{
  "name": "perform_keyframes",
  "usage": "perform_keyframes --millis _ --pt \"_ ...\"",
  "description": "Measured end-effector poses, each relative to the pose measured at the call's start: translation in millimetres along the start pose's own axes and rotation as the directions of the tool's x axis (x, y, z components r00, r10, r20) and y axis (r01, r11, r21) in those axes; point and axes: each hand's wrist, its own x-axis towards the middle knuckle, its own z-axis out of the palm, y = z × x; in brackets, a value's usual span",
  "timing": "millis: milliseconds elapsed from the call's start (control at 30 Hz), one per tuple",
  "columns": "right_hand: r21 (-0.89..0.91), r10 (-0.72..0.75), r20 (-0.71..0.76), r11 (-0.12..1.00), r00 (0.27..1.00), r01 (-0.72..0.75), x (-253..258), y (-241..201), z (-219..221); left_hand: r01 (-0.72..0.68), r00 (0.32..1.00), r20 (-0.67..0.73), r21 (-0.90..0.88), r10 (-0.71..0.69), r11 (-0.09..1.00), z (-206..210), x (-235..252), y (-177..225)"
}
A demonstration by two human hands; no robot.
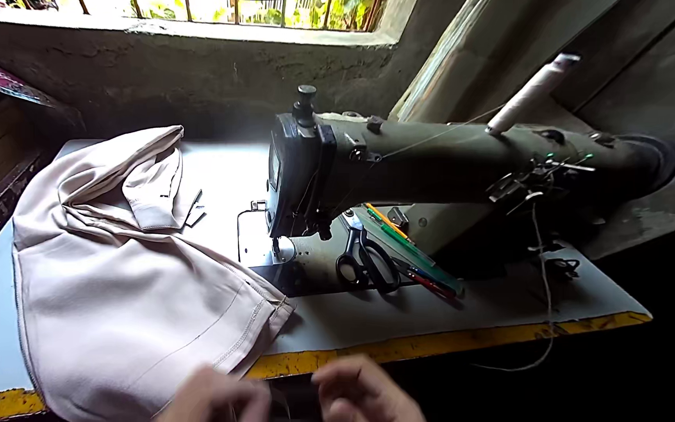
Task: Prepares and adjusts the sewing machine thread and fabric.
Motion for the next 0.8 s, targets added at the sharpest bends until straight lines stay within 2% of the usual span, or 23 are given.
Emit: perform_keyframes --millis 67,133,200,267,300,333,400,467,567,800 --pt "-0.062 -0.036 -0.103 0.998 0.994 0.03 18 5 -15 -0.042 0.998 -0.031 0.21 0.05 0.977 -2 55 -12" --pt "-0.132 -0.084 -0.194 0.99 0.977 0.059 39 17 -30 -0.004 1.0 0.028 0.295 -0.004 0.956 1 109 -31" --pt "-0.221 -0.088 -0.258 0.975 0.962 0.03 58 29 -39 0.181 0.975 0.091 0.202 -0.203 0.962 10 152 -49" --pt "-0.276 -0.064 -0.297 0.961 0.953 -0.021 73 39 -43 0.407 0.904 0.131 0.021 -0.406 0.913 22 179 -69" --pt "-0.286 -0.045 -0.316 0.957 0.948 -0.05 78 43 -43 0.48 0.869 0.144 -0.017 -0.473 0.877 27 185 -77" --pt "-0.288 -0.026 -0.335 0.954 0.942 -0.077 81 45 -42 0.49 0.864 0.139 -0.007 -0.485 0.871 32 186 -83" --pt "-0.28 -0.037 -0.34 0.958 0.94 -0.063 81 47 -41 0.387 0.911 0.115 0.093 -0.396 0.917 36 181 -90" --pt "-0.292 -0.065 -0.339 0.956 0.939 -0.039 78 50 -40 0.225 0.964 0.095 0.202 -0.248 0.953 39 174 -89" --pt "-0.308 -0.101 -0.33 0.951 0.939 -0.006 75 50 -39 0.031 0.994 0.092 0.304 -0.062 0.952 42 167 -87" --pt "-0.323 -0.14 -0.321 0.946 0.937 0.031 75 46 -35 -0.042 0.99 0.141 0.356 -0.009 0.934 40 160 -78"
